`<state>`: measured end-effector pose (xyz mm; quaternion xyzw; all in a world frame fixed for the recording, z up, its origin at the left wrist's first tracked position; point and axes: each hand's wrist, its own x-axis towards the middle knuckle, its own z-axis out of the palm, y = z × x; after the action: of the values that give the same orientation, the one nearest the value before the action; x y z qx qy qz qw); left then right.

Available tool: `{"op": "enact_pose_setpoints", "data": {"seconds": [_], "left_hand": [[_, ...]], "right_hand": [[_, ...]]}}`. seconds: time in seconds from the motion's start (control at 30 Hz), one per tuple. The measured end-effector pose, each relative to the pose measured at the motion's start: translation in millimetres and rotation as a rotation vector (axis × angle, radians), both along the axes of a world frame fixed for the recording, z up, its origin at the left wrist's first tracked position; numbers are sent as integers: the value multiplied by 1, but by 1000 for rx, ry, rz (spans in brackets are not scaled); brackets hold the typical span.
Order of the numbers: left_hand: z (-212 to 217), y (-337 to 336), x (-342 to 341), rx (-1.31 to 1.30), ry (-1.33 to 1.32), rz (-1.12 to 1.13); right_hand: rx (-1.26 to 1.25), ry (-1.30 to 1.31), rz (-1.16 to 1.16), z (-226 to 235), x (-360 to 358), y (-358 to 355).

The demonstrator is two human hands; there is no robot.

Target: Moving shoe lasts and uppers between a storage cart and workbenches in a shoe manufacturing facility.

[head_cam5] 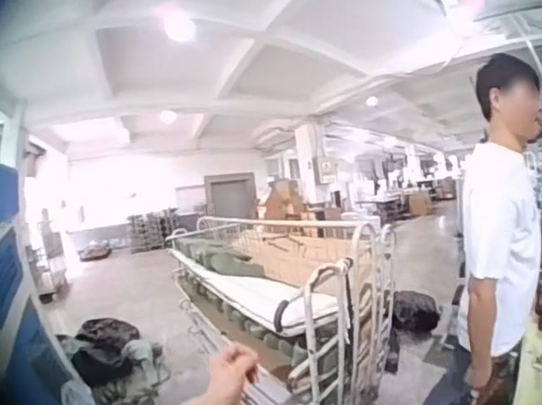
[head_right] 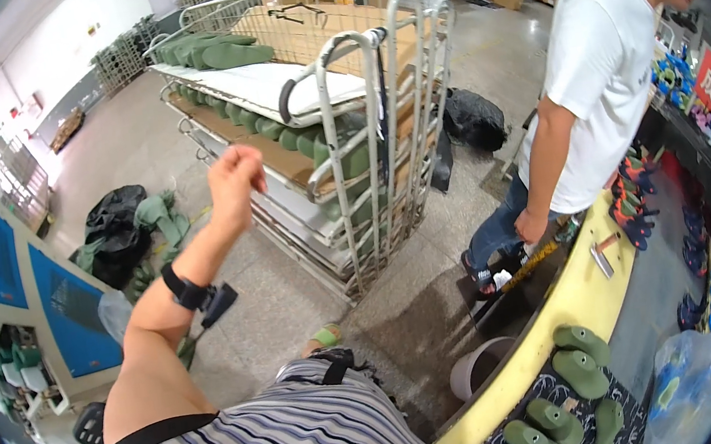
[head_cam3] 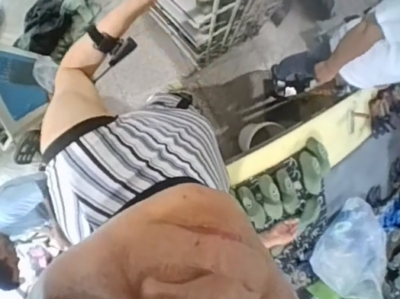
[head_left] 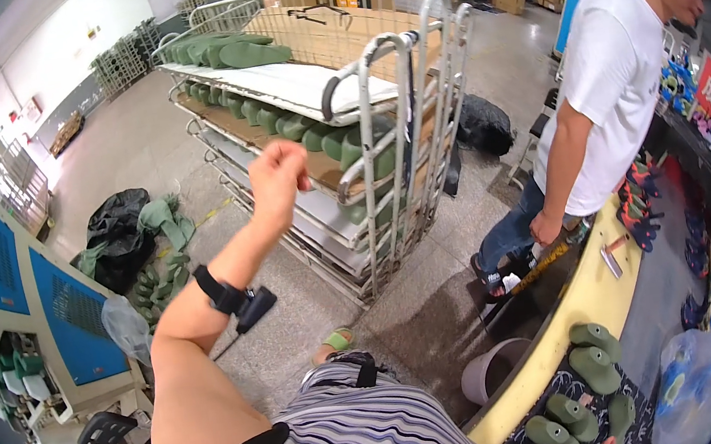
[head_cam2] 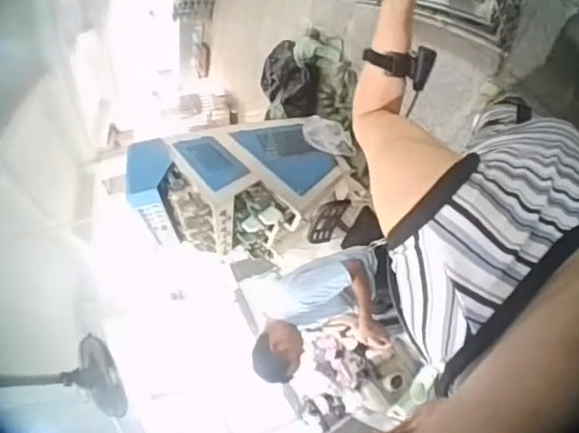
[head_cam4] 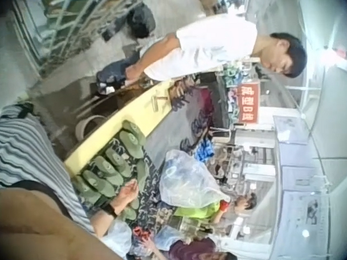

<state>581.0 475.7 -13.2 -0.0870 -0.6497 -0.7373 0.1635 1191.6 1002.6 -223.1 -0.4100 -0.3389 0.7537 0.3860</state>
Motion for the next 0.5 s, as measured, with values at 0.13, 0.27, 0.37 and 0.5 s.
{"op": "enact_pose_setpoints", "data": {"seconds": [0.13, 0.27, 0.37, 0.5], "left_hand": [[51, -65, -99, -285, 172, 81], [72, -150, -241, -901, 316, 375], [87, -207, -355, -1225, 266, 473], [85, -257, -483, -1398, 382, 470]], "right_hand": [[79, 1, 10, 79, -158, -91], [91, 26, 153, 107, -280, -173], [235, 69, 216, 110, -347, -213], [347, 129, 261, 102, -415, -224]]}}
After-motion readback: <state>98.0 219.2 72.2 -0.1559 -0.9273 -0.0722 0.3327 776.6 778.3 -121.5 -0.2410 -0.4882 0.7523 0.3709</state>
